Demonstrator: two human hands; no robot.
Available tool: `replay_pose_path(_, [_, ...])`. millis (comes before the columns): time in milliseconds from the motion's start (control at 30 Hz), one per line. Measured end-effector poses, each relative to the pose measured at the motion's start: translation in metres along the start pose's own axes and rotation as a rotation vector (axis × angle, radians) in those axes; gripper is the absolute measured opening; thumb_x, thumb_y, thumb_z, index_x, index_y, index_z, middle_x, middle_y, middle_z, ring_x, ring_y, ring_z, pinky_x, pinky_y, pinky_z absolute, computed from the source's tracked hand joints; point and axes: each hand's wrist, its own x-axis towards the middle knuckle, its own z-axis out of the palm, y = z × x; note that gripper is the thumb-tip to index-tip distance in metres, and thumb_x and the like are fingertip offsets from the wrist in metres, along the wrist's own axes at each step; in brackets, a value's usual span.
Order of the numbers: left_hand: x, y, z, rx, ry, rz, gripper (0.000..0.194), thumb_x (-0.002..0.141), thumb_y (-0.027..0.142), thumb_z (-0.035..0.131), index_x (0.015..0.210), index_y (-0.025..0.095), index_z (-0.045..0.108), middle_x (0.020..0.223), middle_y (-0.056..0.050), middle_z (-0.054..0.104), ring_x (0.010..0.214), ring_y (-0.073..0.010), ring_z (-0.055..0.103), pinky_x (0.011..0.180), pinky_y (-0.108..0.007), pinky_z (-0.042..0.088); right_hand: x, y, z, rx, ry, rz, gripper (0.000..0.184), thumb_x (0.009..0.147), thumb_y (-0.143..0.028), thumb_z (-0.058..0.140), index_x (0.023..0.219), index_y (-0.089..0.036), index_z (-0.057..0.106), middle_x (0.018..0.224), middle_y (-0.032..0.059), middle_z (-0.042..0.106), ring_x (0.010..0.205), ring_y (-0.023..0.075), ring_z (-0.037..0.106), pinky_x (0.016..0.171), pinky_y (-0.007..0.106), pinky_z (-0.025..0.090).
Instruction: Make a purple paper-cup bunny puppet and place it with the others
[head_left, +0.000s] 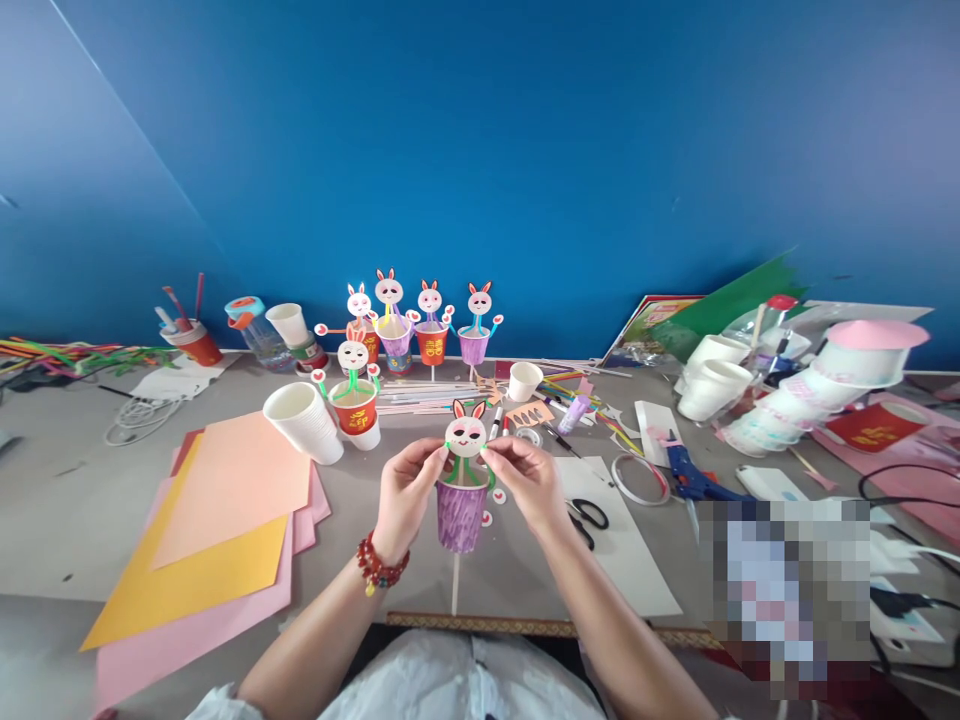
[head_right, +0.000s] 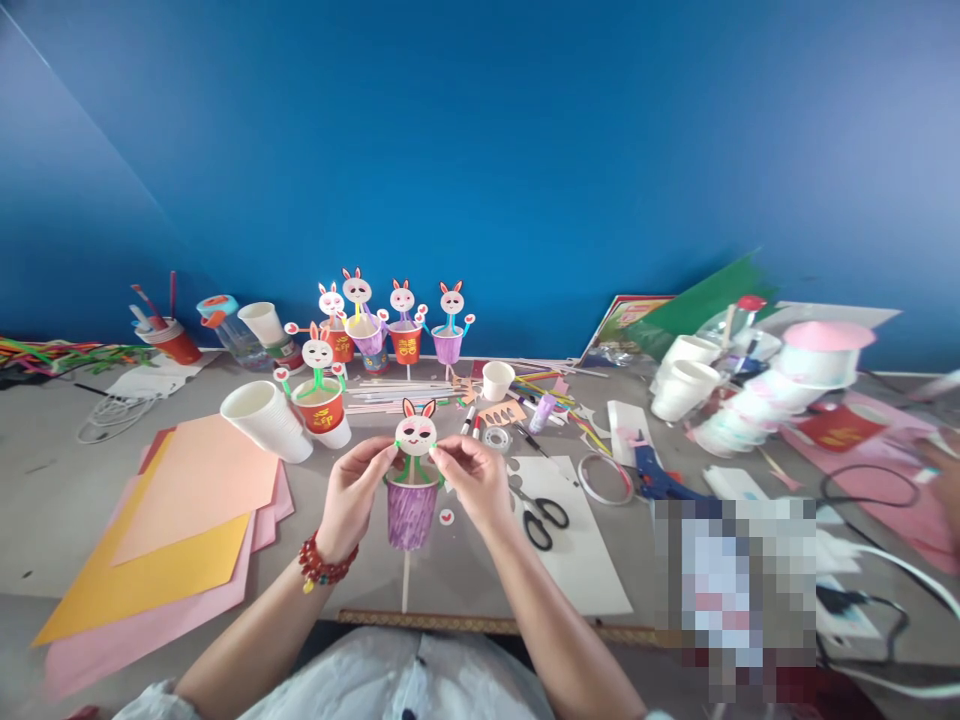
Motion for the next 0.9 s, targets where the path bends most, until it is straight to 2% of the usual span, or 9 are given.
replay_pose_path(233, [0.008, -0.01, -0.003, 0.038, 0.039, -0.007, 0.029, 0.075, 0.041, 0.079, 0.09, 0.016, 0.077, 0.082, -0.005, 0.076, 0.071, -0.0157, 0.066, 0.068, -0.025, 0.054, 0.007, 0.01, 0.003, -0.013, 0.024, 0.041, 0.025, 0.08, -0.043, 0.072, 0.081, -0.019, 0.075, 0.063, 0.0004, 0.062, 0.055, 0.0115, 0.049, 0.049, 0.023, 0.037])
replay_pose_path(433, [0.019, -0.018, -0.012, 0.091, 0.018, -0.017, 0.032, 0.078, 0.044, 0.075, 0.096, 0.017, 0.076, 0.087, -0.007, 0.077, 0.077, -0.0187, 0.069, 0.073, -0.029, 0.054, 0.017, 0.021, 0.004, -0.057, 0.069, 0.054, 0.03, 0.076, -0.047, 0.073, 0.078, -0.017, 0.074, 0.055, -0.002, 0.055, 0.05, 0.0109, 0.044, 0.047, 0.023, 0.035])
replay_pose_path(633, [0.028, -0.026, -0.021, 0.101, 0.056, -0.072, 0.036, 0.076, 0.047, 0.076, 0.094, 0.017, 0.075, 0.087, -0.006, 0.076, 0.07, -0.016, 0.065, 0.069, -0.028, 0.051, 0.019, 0.031, -0.002, -0.095, 0.068, 0.07, 0.032, 0.077, -0.049, 0.072, 0.08, -0.017, 0.074, 0.059, -0.0008, 0.057, 0.052, 0.0116, 0.048, 0.047, 0.022, 0.035])
replay_pose_path(800, [0.034, -0.037, -0.029, 0.104, 0.06, -0.134, 0.04, 0.075, 0.05, 0.076, 0.094, 0.016, 0.075, 0.093, -0.009, 0.076, 0.07, -0.0145, 0.063, 0.063, -0.025, 0.047, 0.02, 0.046, -0.01, -0.138, 0.044, 0.117, 0.034, 0.079, -0.05, 0.07, 0.083, -0.017, 0.074, 0.061, 0.0007, 0.062, 0.054, 0.014, 0.054, 0.051, 0.024, 0.042])
replay_pose_path(900, [0.035, -0.043, -0.034, 0.107, 0.085, -0.165, 0.043, 0.073, 0.051, 0.077, 0.096, 0.015, 0.075, 0.094, -0.01, 0.075, 0.071, -0.0148, 0.062, 0.061, -0.024, 0.046, 0.015, 0.051, -0.021, -0.251, 0.008, 0.114, 0.031, 0.081, -0.048, 0.068, 0.089, -0.019, 0.074, 0.069, 0.0032, 0.069, 0.059, 0.0173, 0.06, 0.056, 0.027, 0.047])
